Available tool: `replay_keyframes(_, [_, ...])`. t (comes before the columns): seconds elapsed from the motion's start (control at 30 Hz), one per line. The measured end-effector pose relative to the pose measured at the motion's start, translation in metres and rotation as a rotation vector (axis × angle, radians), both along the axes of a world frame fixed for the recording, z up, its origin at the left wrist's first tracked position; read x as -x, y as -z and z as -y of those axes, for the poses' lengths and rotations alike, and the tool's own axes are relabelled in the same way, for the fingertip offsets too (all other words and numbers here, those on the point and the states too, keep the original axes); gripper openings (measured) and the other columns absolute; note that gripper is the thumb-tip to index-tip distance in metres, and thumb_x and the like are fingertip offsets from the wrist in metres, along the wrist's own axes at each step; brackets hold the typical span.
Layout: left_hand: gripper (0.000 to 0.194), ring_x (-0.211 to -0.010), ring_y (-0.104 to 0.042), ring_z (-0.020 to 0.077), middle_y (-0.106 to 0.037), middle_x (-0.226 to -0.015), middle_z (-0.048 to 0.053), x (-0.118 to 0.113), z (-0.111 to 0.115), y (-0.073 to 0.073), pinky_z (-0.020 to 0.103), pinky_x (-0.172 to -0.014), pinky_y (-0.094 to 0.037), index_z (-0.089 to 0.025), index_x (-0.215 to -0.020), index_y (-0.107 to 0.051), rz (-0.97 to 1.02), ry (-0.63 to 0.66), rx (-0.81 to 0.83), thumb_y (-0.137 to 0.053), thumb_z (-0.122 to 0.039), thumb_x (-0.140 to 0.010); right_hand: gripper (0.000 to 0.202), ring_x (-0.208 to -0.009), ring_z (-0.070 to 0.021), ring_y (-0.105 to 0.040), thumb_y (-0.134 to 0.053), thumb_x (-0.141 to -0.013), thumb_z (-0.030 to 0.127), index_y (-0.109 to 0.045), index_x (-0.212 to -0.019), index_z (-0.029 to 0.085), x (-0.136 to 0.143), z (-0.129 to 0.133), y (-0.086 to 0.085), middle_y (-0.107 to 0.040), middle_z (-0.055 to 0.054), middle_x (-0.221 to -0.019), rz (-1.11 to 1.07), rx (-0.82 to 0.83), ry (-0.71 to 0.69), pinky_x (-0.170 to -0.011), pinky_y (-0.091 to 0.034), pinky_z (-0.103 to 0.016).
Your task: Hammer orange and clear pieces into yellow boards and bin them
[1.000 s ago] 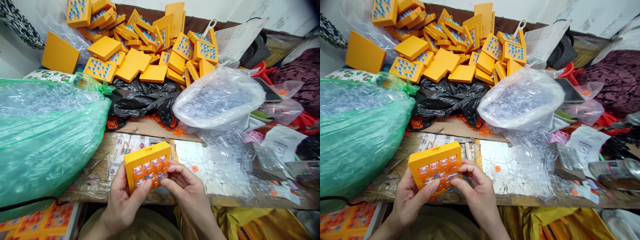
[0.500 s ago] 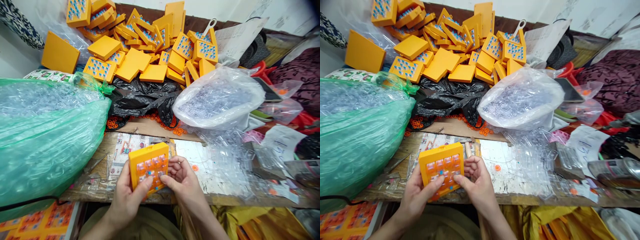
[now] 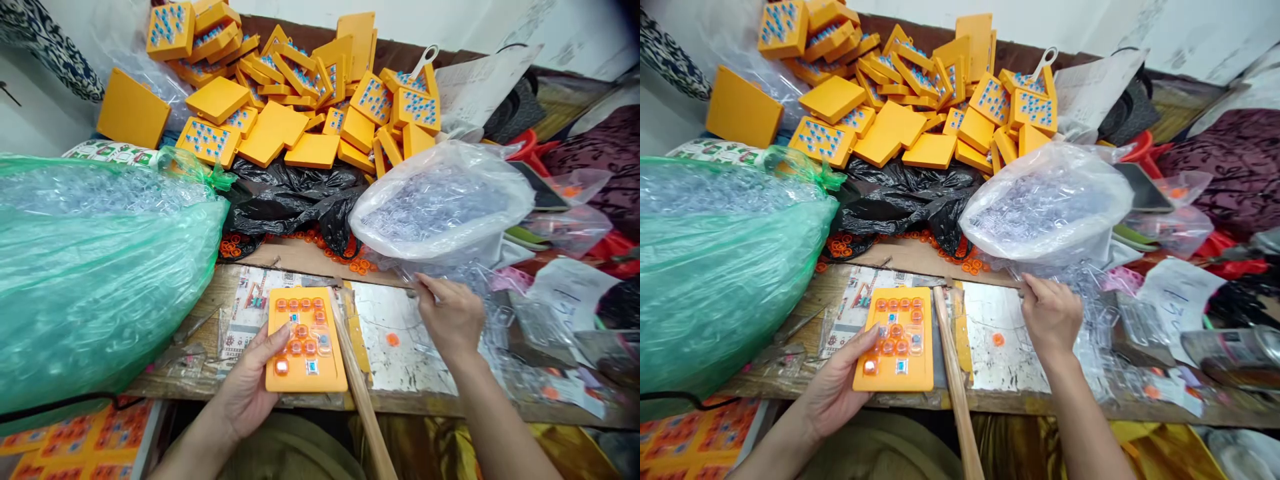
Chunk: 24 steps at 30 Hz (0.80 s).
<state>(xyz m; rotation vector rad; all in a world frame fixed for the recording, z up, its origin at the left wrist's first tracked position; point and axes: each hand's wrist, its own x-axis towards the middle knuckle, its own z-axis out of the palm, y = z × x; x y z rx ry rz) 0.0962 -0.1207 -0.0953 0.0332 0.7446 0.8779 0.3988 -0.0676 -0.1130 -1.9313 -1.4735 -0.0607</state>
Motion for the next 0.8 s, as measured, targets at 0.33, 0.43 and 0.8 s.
replay_keyframes(0.33, [0.104,-0.111,-0.063,0.0324,-0.064,-0.125,0.014,0.001,0.002,-0.004,0.042,-0.097,-0.049,-0.024,-0.145,-0.027,0.017,0.098,-0.295,-0.080,-0.001,-0.059,0.022,-0.074,-0.0113,-0.067,-0.053,-0.089,0.010,-0.065,-0.103,0.023,0.127,0.075,-0.057,-0.069,-0.002,-0.086,-0.439,0.149,-0.766,-0.064,-0.055,-0.018])
replay_keyframes(0.43, [0.105,-0.104,-0.067,0.0283,-0.068,-0.119,0.013,-0.001,0.003,-0.005,0.037,-0.091,-0.052,-0.024,-0.145,-0.025,-0.065,0.081,-0.304,-0.081,-0.002,-0.058,0.021,-0.078,-0.0113,-0.068,-0.055,-0.088,0.007,-0.064,-0.098,0.023,0.135,0.078,-0.047,-0.070,-0.001,-0.085,-0.425,0.115,-0.762,-0.069,-0.054,-0.017])
replay_keyframes(0.8, [0.065,-0.094,-0.070,0.0250,-0.072,-0.108,0.010,-0.011,0.011,-0.014,0.031,-0.081,-0.057,-0.017,-0.116,-0.050,-0.355,-0.083,-0.319,-0.083,-0.014,-0.060,0.043,-0.095,-0.0213,-0.066,-0.072,-0.078,0.033,-0.056,-0.117,0.024,0.139,0.085,-0.014,-0.063,-0.010,-0.115,-0.803,0.192,-0.408,-0.081,-0.058,-0.035])
